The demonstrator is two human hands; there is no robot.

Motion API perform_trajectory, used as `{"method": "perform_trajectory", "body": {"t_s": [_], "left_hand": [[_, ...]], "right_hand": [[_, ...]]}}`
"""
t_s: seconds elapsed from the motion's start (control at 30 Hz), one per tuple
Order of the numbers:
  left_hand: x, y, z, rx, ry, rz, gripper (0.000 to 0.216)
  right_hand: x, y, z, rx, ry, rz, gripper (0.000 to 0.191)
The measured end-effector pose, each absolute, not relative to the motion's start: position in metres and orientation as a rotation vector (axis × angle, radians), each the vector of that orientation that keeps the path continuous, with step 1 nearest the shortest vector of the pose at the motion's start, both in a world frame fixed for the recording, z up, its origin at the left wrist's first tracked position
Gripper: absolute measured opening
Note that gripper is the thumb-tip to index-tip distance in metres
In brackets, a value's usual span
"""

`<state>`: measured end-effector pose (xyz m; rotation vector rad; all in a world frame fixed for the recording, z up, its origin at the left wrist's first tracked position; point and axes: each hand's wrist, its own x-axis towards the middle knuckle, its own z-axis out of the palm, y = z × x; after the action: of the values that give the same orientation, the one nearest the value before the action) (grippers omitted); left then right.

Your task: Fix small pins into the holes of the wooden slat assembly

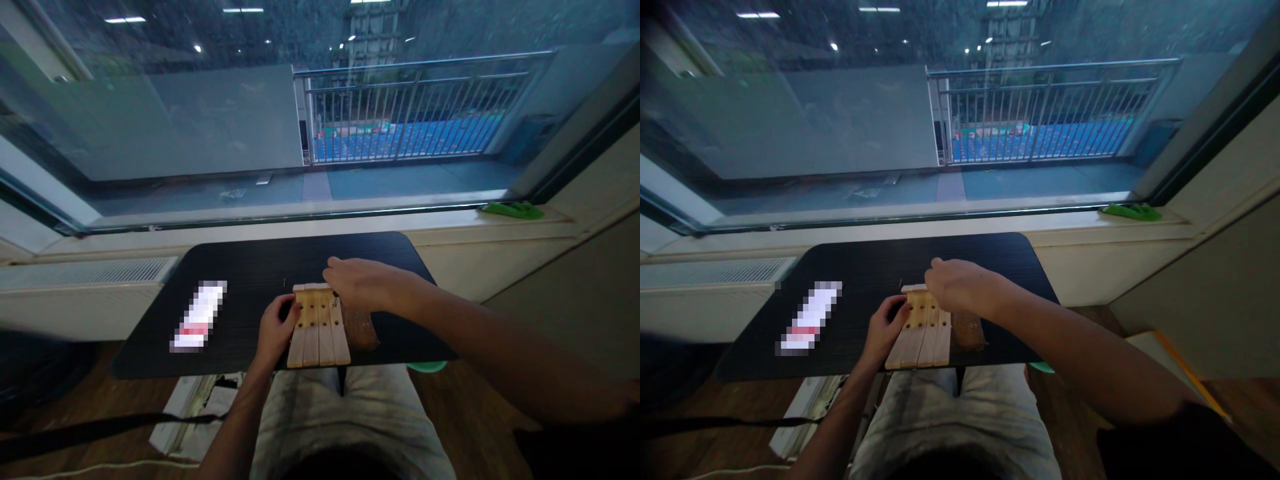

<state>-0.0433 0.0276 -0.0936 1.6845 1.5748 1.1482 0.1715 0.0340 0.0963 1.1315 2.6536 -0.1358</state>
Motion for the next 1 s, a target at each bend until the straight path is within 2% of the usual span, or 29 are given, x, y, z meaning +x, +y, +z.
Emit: {"method": "perform_trajectory", "body": {"t_s": [1.0], "left_hand": [[-0.0427,0.0273,-0.0929,1.689,1.544,1.148,0.036]], "right_hand": [[0.1619,0.0367,0.0964,1.222,2.600,-0.258,0.026]]}}
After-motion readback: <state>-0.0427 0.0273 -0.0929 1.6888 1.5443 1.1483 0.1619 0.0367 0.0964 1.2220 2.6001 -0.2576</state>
